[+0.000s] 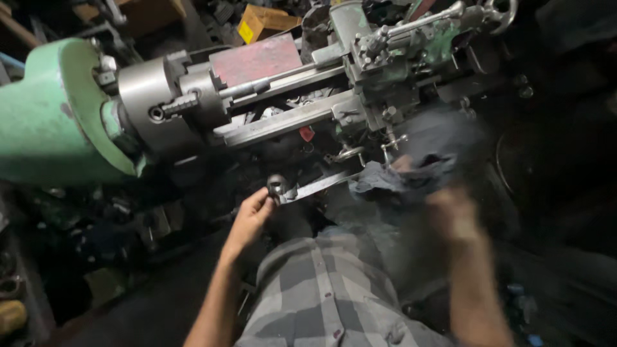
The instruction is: The person works at a metal lathe, fitting a cylindrical metal workpiece into the chuck and tightening it, then operating the lathe with the spindle spinning while holding a tool against the part. They wipe the part with a rag, reposition it in the chuck, and use a wrench on the tailstock and carriage to adjust the machine.
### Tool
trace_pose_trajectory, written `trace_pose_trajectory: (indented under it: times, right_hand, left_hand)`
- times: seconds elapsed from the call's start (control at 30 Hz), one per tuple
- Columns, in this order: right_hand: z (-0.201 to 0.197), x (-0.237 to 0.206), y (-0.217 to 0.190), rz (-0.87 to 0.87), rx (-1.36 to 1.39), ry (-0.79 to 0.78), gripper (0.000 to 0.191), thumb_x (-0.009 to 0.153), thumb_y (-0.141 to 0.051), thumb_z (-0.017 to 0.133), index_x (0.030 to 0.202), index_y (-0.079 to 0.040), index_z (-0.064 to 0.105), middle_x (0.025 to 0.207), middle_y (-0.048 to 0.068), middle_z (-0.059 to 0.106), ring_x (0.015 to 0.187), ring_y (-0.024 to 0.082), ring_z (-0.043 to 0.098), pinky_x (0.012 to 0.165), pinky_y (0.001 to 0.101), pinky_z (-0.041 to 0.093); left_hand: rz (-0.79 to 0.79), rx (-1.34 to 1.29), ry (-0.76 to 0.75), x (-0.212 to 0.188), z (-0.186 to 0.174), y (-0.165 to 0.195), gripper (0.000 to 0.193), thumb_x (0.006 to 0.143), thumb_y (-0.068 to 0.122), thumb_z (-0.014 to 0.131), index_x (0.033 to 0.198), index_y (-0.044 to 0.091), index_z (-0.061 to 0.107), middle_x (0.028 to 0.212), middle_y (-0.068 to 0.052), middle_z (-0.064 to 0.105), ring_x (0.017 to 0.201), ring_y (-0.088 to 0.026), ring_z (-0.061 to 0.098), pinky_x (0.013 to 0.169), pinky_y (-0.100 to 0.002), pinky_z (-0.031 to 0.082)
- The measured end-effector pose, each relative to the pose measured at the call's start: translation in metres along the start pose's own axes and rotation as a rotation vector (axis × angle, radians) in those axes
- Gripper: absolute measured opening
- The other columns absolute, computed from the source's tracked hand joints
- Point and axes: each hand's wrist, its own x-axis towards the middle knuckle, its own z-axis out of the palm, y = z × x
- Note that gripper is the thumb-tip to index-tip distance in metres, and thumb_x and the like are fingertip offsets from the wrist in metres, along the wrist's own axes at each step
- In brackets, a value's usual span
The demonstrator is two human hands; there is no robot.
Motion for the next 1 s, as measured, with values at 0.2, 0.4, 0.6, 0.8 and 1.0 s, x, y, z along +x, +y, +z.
trace_pose_trajectory:
  times: [0.2,0.4,0.6,0.8,1.0]
  right_hand:
    - [0.047,-0.031,0.165,0.581,0.129,0.046,0.043,0.091,-0.022,0.068,0.129,-0.003,0.061,0.118,0.011,0.071,0.107,0.024,0.068,0.092,0.0418,0.056]
    - [0.053,-0.027,0.121,0.266,-0.082,0.129,0.029,0.095,-0.014,0.069,0.117,0.004,0.067,0.108,0.011,0.073,0.094,0.020,0.069,0.086,0.0343,0.057]
    - [0.112,-0.024,0.097,-0.250,-0.611,-0.113,0.023,0.096,-0.011,0.070,0.116,0.000,0.071,0.110,0.010,0.075,0.102,0.021,0.070,0.094,0.0358,0.054]
    - [0.136,-0.015,0.116,-0.479,-0.900,-0.113,0.025,0.098,-0.016,0.070,0.119,-0.003,0.068,0.117,0.016,0.071,0.107,0.029,0.069,0.098,0.0390,0.052]
    - [0.115,-0.016,0.121,0.264,-0.146,-0.249,0.035,0.102,-0.022,0.061,0.132,-0.003,0.062,0.125,0.015,0.069,0.113,0.020,0.065,0.102,0.0426,0.048]
  left_hand:
    - [-0.124,-0.226,-0.001,-0.003,0.016,-0.007,0.033,0.109,0.036,0.054,0.110,0.004,0.063,0.078,0.006,0.049,0.067,-0.005,0.040,0.059,-0.022,0.033]
    - [0.030,-0.313,-0.116,-0.006,0.046,0.014,0.039,0.114,0.040,0.048,0.119,0.003,0.062,0.096,0.004,0.055,0.087,-0.007,0.048,0.080,-0.023,0.043]
    - [0.046,-0.400,-0.110,0.000,0.085,0.033,0.032,0.112,0.026,0.046,0.137,0.005,0.054,0.118,0.003,0.061,0.106,-0.007,0.054,0.099,-0.025,0.047]
    - [0.077,0.437,0.165,-0.003,0.094,0.049,0.024,0.089,-0.001,0.059,0.113,-0.001,0.063,0.096,-0.010,0.057,0.086,-0.020,0.060,0.078,-0.029,0.050]
    - [0.553,0.681,-0.009,0.007,0.046,0.073,0.034,0.081,0.013,0.075,0.113,0.007,0.065,0.092,-0.010,0.062,0.089,-0.032,0.055,0.080,-0.040,0.048]
